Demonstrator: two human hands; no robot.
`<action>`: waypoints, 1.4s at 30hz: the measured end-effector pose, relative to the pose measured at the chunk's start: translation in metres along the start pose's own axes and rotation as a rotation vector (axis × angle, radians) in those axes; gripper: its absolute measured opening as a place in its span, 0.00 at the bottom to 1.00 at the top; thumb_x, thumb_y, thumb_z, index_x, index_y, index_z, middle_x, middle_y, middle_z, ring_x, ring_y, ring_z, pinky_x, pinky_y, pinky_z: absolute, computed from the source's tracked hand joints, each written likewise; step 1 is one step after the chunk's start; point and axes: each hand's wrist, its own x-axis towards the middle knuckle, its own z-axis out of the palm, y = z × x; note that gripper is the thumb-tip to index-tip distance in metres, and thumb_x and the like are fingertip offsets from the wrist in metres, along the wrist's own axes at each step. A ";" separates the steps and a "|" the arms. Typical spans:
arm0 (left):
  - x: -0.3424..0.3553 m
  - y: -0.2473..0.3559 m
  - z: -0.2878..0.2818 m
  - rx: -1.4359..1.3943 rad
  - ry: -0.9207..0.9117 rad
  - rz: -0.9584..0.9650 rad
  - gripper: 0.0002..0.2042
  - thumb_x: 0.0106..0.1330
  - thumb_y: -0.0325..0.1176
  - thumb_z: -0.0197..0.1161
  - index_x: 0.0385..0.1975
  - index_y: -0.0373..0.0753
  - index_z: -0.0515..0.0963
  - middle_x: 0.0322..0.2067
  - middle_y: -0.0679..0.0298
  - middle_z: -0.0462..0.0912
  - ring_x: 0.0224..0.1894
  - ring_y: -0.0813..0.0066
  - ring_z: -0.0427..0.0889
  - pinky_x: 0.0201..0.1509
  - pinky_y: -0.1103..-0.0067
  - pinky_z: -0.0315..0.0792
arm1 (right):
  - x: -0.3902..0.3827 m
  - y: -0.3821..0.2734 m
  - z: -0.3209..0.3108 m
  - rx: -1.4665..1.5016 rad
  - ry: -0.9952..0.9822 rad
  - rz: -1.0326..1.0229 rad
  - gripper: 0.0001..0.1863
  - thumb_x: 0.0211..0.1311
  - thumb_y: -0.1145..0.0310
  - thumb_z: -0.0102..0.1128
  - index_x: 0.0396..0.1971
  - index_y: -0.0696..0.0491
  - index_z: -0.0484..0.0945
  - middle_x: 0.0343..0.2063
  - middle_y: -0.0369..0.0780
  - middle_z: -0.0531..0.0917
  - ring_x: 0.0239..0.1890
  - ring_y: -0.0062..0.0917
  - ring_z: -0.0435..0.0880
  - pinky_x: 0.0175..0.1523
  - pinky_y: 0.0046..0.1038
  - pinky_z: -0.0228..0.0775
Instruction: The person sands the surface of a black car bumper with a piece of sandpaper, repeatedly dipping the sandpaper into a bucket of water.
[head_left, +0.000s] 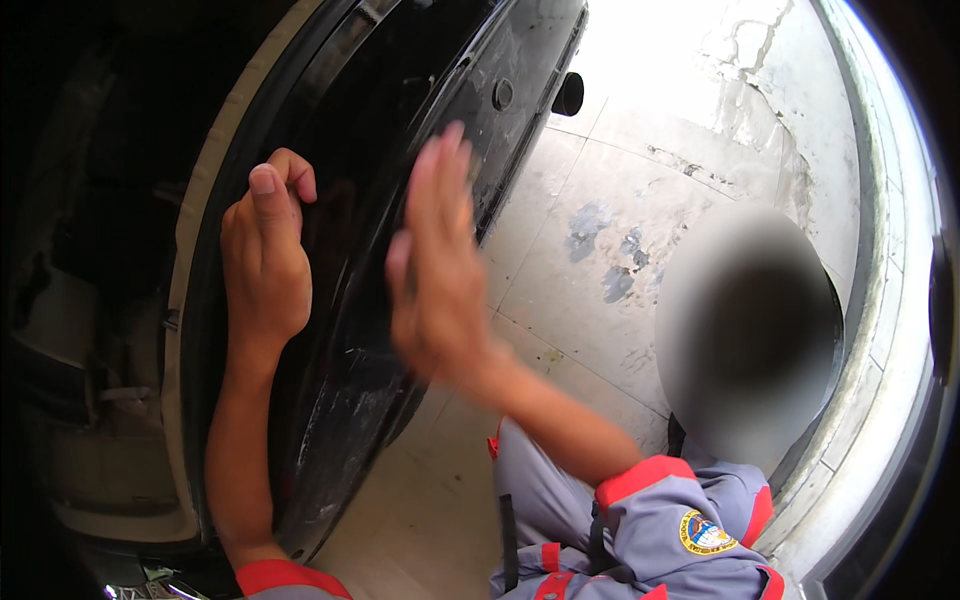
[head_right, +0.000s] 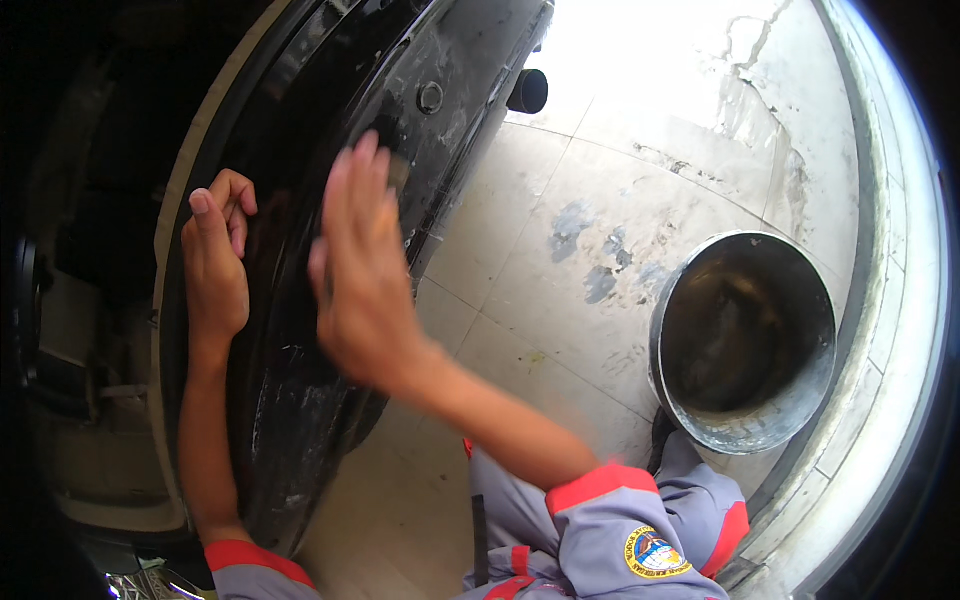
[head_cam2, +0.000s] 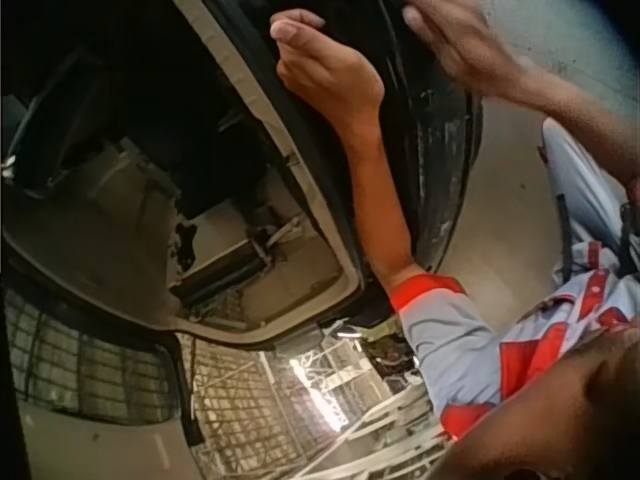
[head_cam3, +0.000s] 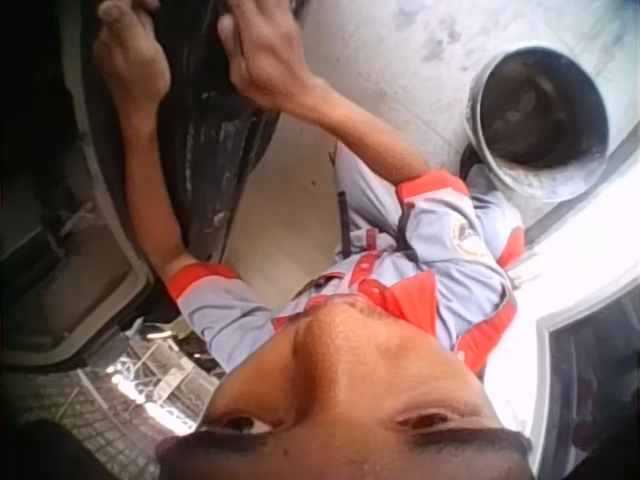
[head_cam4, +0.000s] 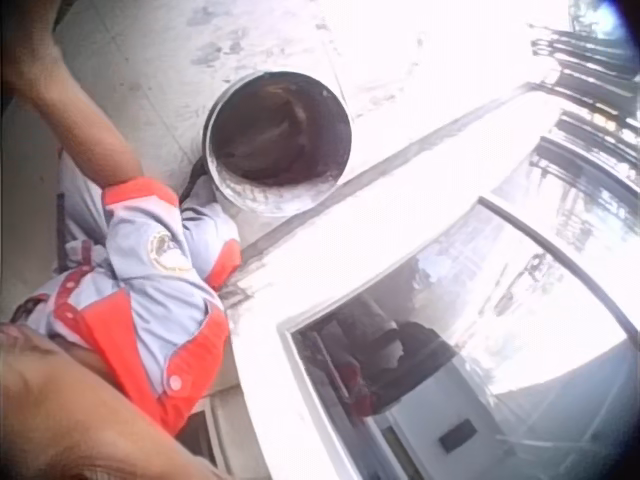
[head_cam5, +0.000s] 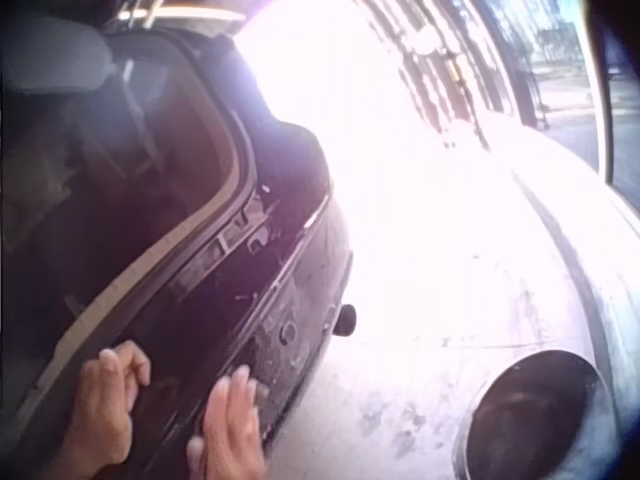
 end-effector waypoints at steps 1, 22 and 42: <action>0.001 0.004 0.001 -0.004 0.005 0.003 0.33 0.75 0.57 0.20 0.24 0.37 0.67 0.11 0.69 0.52 0.16 0.81 0.51 0.23 0.73 0.46 | -0.032 -0.018 -0.001 0.042 -0.045 0.011 0.35 0.59 0.79 0.51 0.67 0.68 0.51 0.68 0.63 0.47 0.71 0.58 0.47 0.70 0.51 0.45; 0.001 0.003 -0.003 0.012 -0.013 -0.021 0.33 0.75 0.57 0.20 0.25 0.36 0.67 0.11 0.68 0.52 0.15 0.79 0.51 0.23 0.72 0.47 | -0.016 -0.010 0.004 -0.017 -0.001 0.009 0.34 0.59 0.77 0.51 0.66 0.66 0.54 0.67 0.62 0.52 0.70 0.57 0.52 0.70 0.50 0.46; 0.001 -0.001 -0.001 -0.009 -0.001 -0.004 0.34 0.75 0.57 0.21 0.25 0.36 0.68 0.11 0.69 0.53 0.15 0.80 0.52 0.23 0.74 0.47 | 0.017 0.007 -0.009 -0.043 -0.051 -0.066 0.36 0.57 0.79 0.52 0.67 0.66 0.53 0.69 0.60 0.49 0.72 0.54 0.48 0.70 0.51 0.44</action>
